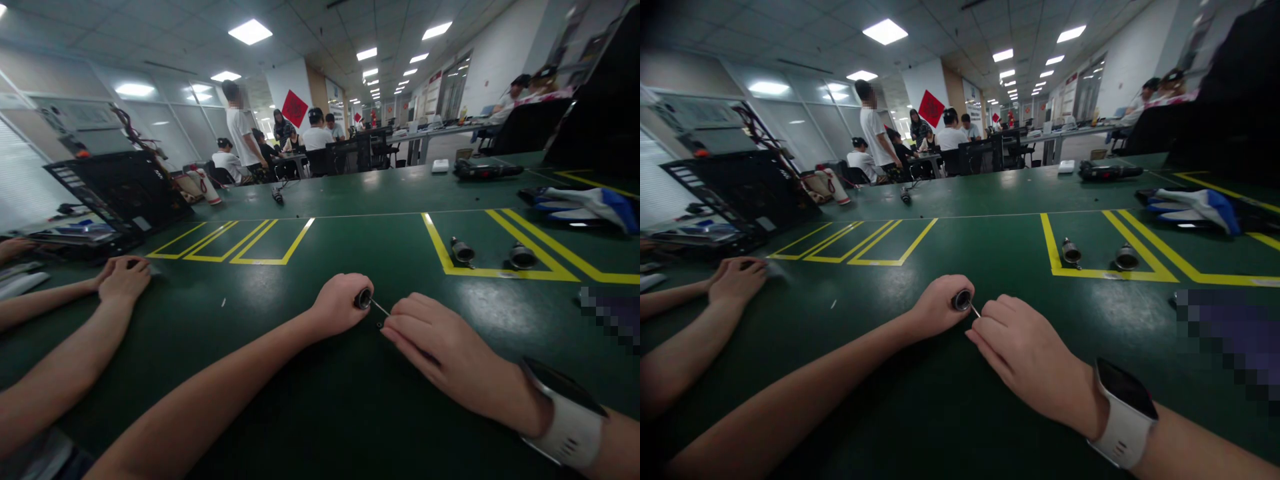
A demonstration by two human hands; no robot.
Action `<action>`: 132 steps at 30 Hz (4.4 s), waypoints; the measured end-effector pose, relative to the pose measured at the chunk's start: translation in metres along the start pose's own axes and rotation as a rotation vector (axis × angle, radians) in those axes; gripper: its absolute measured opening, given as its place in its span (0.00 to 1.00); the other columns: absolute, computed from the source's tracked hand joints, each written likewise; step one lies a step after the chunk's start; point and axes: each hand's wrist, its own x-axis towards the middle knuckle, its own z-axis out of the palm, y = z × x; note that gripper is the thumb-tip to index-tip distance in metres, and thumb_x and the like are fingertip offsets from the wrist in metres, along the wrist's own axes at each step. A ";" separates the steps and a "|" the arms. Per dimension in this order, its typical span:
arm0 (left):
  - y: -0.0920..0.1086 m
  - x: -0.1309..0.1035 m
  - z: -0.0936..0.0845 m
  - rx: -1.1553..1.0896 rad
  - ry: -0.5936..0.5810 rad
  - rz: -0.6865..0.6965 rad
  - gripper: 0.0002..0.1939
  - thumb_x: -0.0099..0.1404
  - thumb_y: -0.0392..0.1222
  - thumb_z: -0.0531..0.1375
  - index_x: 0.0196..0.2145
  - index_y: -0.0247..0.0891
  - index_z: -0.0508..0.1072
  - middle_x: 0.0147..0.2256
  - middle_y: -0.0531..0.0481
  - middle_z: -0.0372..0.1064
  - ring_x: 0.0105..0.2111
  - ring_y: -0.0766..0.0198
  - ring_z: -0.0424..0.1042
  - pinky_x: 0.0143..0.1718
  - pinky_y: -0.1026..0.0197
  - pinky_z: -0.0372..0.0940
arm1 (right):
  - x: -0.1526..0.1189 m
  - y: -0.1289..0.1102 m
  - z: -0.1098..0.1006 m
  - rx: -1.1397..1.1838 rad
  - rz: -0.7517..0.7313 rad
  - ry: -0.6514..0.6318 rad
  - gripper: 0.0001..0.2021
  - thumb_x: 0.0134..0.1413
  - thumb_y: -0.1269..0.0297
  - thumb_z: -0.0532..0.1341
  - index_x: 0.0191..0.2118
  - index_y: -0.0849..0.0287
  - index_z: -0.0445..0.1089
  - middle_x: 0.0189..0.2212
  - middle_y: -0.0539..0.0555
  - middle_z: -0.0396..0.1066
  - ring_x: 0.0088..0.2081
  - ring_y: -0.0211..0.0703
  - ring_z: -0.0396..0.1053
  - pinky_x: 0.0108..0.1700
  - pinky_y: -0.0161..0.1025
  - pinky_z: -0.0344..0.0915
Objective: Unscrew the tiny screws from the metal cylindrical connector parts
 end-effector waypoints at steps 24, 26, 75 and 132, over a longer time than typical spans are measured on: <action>-0.012 0.004 0.000 0.021 -0.045 0.153 0.03 0.57 0.33 0.54 0.31 0.36 0.66 0.30 0.52 0.67 0.33 0.65 0.66 0.38 0.60 0.53 | 0.013 0.026 -0.004 0.668 0.495 0.144 0.15 0.54 0.53 0.58 0.28 0.57 0.73 0.28 0.52 0.70 0.35 0.44 0.66 0.41 0.43 0.59; -0.008 0.004 -0.002 0.086 -0.061 0.169 0.04 0.58 0.33 0.52 0.31 0.36 0.67 0.29 0.52 0.66 0.33 0.64 0.65 0.37 0.60 0.52 | 0.012 0.025 -0.005 0.520 0.452 0.096 0.15 0.55 0.53 0.57 0.27 0.57 0.73 0.28 0.52 0.71 0.35 0.44 0.67 0.40 0.43 0.59; 0.000 0.000 0.000 -0.369 -0.140 0.115 0.07 0.55 0.34 0.60 0.33 0.35 0.68 0.32 0.51 0.71 0.33 0.67 0.71 0.39 0.62 0.63 | 0.005 0.046 -0.002 0.934 0.618 0.421 0.14 0.48 0.58 0.62 0.18 0.58 0.68 0.19 0.49 0.62 0.24 0.38 0.58 0.30 0.39 0.58; -0.022 -0.005 0.000 -0.388 0.434 -0.223 0.06 0.60 0.36 0.53 0.28 0.35 0.68 0.28 0.51 0.65 0.30 0.65 0.64 0.33 0.61 0.62 | 0.034 0.146 -0.044 -0.673 0.427 0.122 0.15 0.56 0.64 0.52 0.43 0.65 0.70 0.43 0.66 0.70 0.45 0.58 0.67 0.44 0.50 0.63</action>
